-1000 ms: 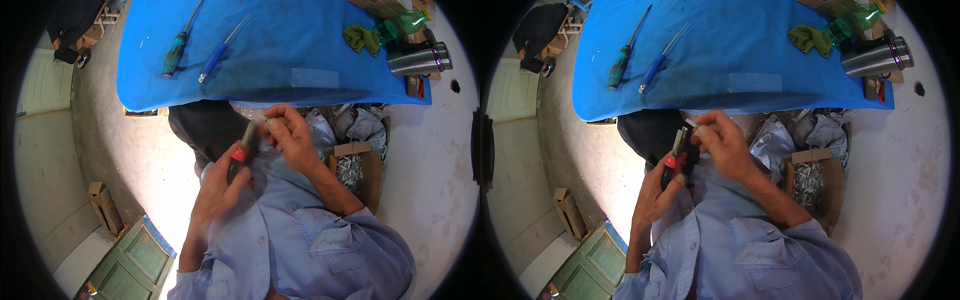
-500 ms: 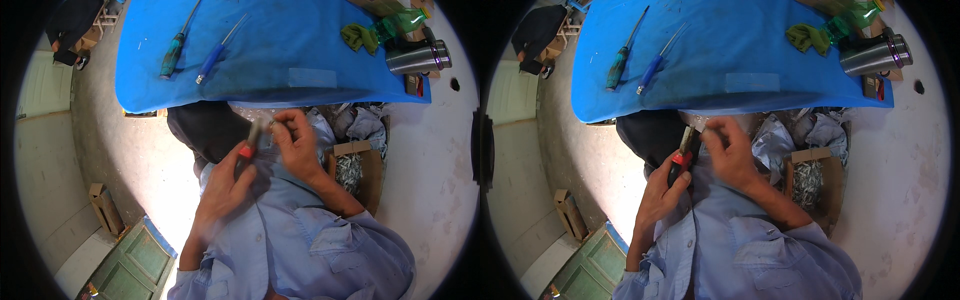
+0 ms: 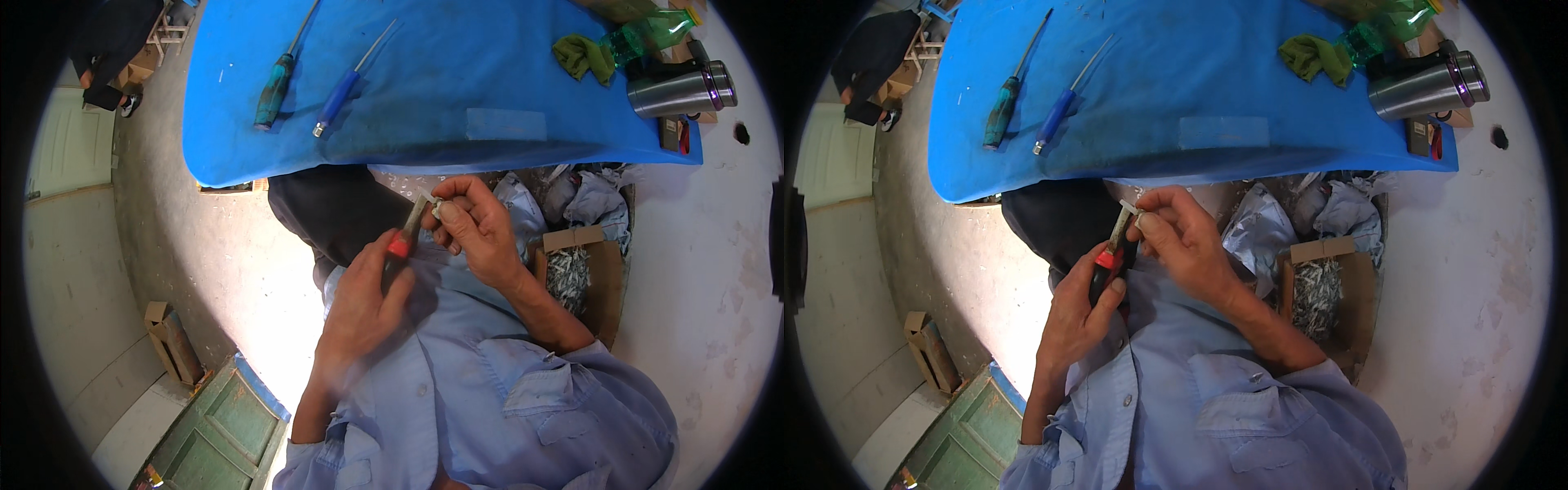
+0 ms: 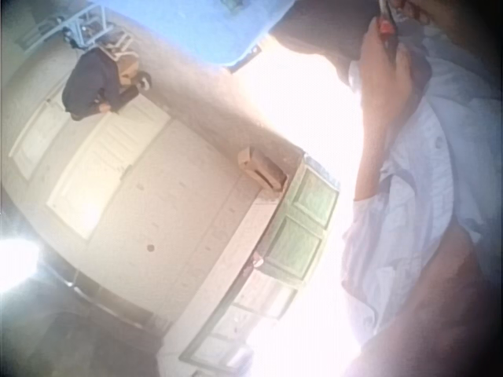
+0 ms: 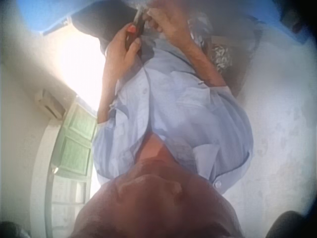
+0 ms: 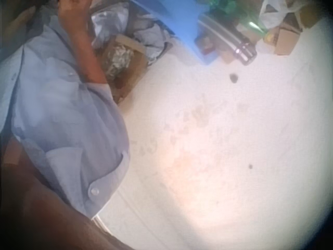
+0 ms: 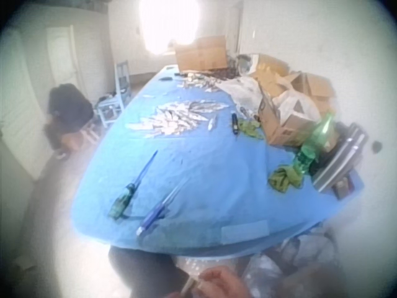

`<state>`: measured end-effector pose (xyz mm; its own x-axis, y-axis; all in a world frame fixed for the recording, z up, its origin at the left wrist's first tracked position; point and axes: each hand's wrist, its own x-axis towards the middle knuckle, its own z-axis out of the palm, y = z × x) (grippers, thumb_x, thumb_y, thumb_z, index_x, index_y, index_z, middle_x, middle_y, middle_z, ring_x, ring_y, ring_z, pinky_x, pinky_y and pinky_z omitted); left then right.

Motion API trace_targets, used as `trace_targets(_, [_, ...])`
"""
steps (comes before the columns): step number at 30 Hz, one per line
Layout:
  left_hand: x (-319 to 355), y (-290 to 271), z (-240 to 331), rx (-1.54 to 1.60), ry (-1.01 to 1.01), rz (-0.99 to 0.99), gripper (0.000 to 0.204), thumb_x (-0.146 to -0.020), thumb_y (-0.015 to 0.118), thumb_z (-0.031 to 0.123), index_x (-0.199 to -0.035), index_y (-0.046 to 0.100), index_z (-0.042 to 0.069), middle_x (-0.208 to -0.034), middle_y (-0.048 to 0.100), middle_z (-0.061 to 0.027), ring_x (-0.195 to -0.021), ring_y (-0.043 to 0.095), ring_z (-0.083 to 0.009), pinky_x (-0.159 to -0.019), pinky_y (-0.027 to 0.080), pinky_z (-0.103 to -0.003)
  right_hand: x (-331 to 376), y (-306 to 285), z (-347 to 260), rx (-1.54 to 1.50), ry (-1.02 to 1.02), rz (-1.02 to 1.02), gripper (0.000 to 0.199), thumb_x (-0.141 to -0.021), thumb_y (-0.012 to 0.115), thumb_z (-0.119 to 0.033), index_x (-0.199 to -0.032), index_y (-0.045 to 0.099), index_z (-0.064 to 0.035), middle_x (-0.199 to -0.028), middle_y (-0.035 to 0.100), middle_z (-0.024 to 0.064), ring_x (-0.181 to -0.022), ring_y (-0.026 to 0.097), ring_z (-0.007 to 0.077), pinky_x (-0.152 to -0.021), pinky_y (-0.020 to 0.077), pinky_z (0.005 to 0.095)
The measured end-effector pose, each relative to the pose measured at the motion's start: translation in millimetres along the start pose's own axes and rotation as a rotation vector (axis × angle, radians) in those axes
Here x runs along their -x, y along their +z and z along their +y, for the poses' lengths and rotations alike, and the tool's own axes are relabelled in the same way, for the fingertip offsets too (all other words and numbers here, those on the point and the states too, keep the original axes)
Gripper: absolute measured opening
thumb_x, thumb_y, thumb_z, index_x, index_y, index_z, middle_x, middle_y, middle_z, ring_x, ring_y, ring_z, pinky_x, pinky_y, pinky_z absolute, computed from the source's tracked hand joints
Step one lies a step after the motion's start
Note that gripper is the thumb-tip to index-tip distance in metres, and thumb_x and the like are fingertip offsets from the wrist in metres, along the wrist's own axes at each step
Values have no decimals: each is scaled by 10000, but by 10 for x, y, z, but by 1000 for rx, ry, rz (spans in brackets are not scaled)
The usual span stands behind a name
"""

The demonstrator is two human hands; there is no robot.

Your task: The person assembles lock components by hand, using a screwdriver and pliers to fit small internal pins and springs into a cylindrical lock housing and securing parts on a blue work surface.

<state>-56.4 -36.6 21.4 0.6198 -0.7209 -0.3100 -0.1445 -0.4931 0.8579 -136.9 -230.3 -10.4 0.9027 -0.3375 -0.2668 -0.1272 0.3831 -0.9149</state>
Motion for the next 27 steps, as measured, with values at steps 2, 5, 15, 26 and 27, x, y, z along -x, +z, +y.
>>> trace_targets(2, [0, -5, 5, -41, 8, 4, 510, -987, 628, 168, -1443, 511, -27, -1227, 674, -217, -1141, 670, -325, -1007, 494, -383, -12, -1, -9, 8, 2, -10, 238, -1068, 586, -182, -1235, 533, -21, -971, 700, 68, -767, 595, 82, -679, 485, 225])
trace_targets(5, [8, -17, 18, -55, 7, 10, 509, -987, 626, 166, -1445, 509, -24, -1242, 669, -222, -1150, 668, -339, -1012, 494, -388, -20, -9, -9, 5, 2, -2, 230, -1069, 587, -178, -1228, 534, -21, -957, 697, 69, -767, 594, 81, -683, 488, 228])
trace_targets(15, [23, -35, 34, -65, 8, 16, 479, -980, 633, 148, -1416, 524, -17, -1174, 681, -216, -1075, 686, -356, -950, 518, -402, -33, -1, -42, 71, 0, -60, 211, -1067, 589, -160, -1201, 528, -8, -954, 678, 65, -804, 597, 79, -707, 502, 230])
trace_targets(26, [16, 44, -69, -93, 69, 40, 489, -966, 642, 83, -1425, 507, -17, -1145, 685, -187, -1063, 692, -341, -944, 523, -402, -37, -25, -39, 87, 8, -60, 202, -1071, 578, -146, -1200, 518, -3, -956, 666, 69, -813, 607, 85, -711, 510, 238])
trace_targets(27, [16, 68, -94, -120, 114, 66, 490, -967, 640, 78, -1429, 504, -17, -1140, 686, -183, -1064, 693, -337, -950, 523, -399, -41, -22, -43, 100, -1, -56, 202, -1069, 581, -145, -1198, 517, -3, -955, 667, 70, -810, 607, 85, -708, 510, 238])
